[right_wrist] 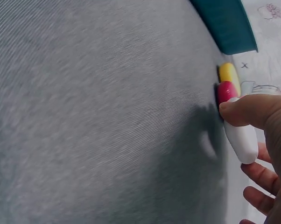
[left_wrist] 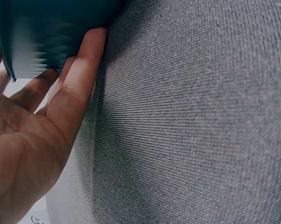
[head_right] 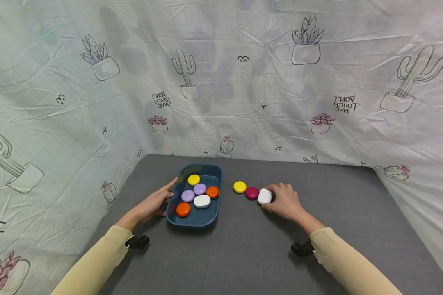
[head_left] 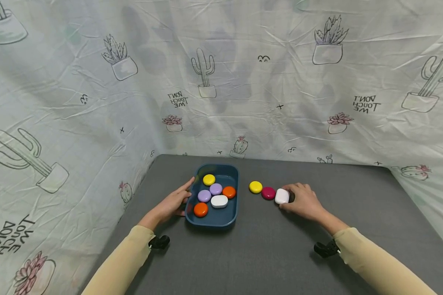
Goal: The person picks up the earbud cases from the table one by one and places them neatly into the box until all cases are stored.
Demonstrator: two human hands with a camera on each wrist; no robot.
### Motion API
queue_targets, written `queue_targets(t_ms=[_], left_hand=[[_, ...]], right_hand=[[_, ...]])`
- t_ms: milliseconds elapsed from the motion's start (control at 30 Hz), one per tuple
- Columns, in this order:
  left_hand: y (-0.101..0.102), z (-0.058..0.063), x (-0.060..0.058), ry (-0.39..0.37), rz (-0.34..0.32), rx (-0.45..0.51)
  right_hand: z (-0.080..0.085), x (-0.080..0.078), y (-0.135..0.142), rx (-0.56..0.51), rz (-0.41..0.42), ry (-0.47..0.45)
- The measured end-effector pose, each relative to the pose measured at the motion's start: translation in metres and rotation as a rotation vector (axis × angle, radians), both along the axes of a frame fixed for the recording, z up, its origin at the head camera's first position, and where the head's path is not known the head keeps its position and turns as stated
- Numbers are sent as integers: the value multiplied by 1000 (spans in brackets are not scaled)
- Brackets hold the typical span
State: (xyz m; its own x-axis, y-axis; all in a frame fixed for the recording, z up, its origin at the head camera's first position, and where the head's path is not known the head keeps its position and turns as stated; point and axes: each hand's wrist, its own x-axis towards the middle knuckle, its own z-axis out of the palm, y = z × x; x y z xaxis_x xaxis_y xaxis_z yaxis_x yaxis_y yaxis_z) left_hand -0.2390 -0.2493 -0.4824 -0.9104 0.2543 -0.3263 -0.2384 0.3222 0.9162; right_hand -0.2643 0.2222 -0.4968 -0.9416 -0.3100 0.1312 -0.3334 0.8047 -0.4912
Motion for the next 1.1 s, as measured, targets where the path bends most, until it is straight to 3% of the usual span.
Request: queue_targets(t_ms=[200,633,1100], left_hand=[[0,1,-1,1,-6,-2],[-2,4,-5,-13,-5,1],[2,12,-3,-25,7,-10]], right_hand=[[13,-3,-10,-64,23,31],[54,-6,-64,-173,206,-6],[72,-21,-109,-101,341,-85]])
